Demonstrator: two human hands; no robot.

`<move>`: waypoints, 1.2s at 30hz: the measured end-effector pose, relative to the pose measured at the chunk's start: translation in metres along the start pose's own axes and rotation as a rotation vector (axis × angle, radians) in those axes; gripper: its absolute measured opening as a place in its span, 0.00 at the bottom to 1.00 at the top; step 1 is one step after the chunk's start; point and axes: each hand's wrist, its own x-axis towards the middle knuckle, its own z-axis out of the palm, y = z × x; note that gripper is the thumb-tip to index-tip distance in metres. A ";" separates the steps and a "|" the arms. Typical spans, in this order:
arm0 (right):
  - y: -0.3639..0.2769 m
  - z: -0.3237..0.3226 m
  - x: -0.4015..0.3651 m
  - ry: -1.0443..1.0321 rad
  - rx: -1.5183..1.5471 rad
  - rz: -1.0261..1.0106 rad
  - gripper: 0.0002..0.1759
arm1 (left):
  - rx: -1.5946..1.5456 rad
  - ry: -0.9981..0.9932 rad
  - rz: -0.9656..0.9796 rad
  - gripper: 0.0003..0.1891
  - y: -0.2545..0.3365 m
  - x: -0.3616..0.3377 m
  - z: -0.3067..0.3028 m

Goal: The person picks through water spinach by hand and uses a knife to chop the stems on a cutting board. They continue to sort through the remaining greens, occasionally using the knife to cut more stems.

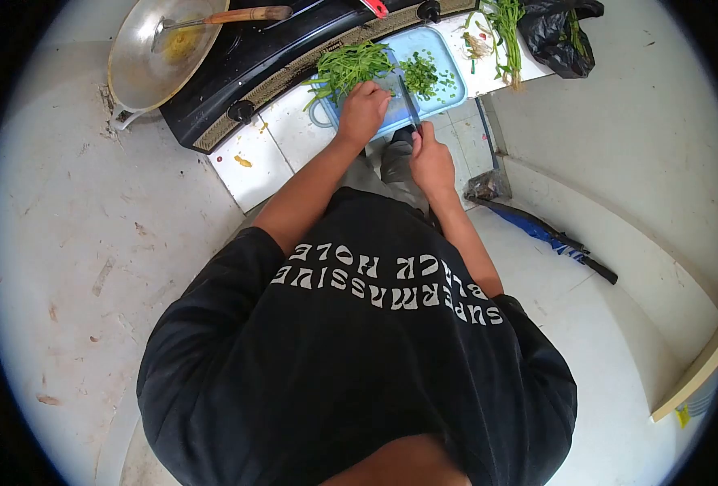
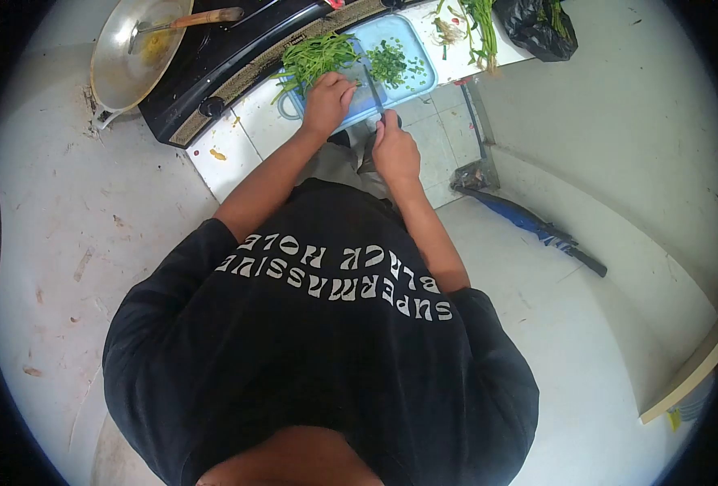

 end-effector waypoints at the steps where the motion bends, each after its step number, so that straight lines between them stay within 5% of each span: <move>1: -0.001 0.001 -0.002 -0.004 -0.002 -0.005 0.12 | 0.002 0.003 -0.005 0.04 0.000 0.000 -0.001; 21: -0.014 0.006 -0.016 -0.083 -0.078 0.022 0.12 | -0.059 0.032 -0.186 0.04 0.004 0.003 -0.001; 36: -0.014 0.012 -0.009 -0.067 -0.053 -0.038 0.12 | -0.056 0.013 -0.147 0.03 0.005 0.000 -0.004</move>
